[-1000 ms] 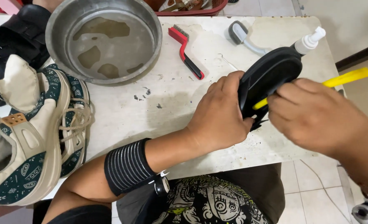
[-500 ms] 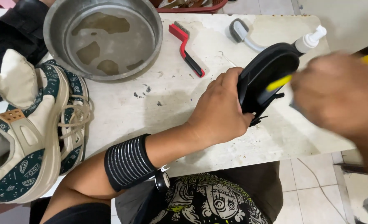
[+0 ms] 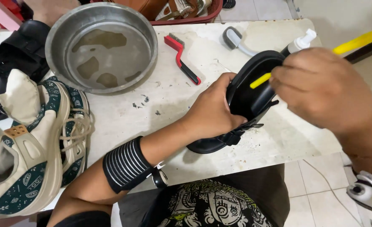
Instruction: Cleaning a black sandal using a brush, cleaning solution, and a cloth on a workbench.
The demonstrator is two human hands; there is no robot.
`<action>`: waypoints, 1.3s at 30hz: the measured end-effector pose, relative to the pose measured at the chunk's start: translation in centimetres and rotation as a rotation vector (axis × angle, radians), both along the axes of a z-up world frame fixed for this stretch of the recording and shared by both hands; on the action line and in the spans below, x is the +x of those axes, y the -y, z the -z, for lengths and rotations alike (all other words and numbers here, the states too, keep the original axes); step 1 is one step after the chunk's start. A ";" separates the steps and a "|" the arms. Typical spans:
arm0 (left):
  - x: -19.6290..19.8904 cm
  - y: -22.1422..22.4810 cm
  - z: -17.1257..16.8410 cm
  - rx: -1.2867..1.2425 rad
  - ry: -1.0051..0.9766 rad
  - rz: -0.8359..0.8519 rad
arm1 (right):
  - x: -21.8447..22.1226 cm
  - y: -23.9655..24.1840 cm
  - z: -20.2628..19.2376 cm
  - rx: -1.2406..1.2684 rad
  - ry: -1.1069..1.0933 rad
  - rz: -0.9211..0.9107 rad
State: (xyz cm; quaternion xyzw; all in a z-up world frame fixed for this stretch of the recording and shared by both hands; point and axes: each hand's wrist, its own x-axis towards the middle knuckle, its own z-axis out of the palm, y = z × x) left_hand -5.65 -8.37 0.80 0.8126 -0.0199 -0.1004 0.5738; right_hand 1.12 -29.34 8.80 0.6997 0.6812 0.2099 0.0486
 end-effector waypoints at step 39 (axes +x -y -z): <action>3.7 -3.6 0.2 0.074 -0.292 -0.103 | -5.6 4.8 10.0 0.395 -0.823 0.402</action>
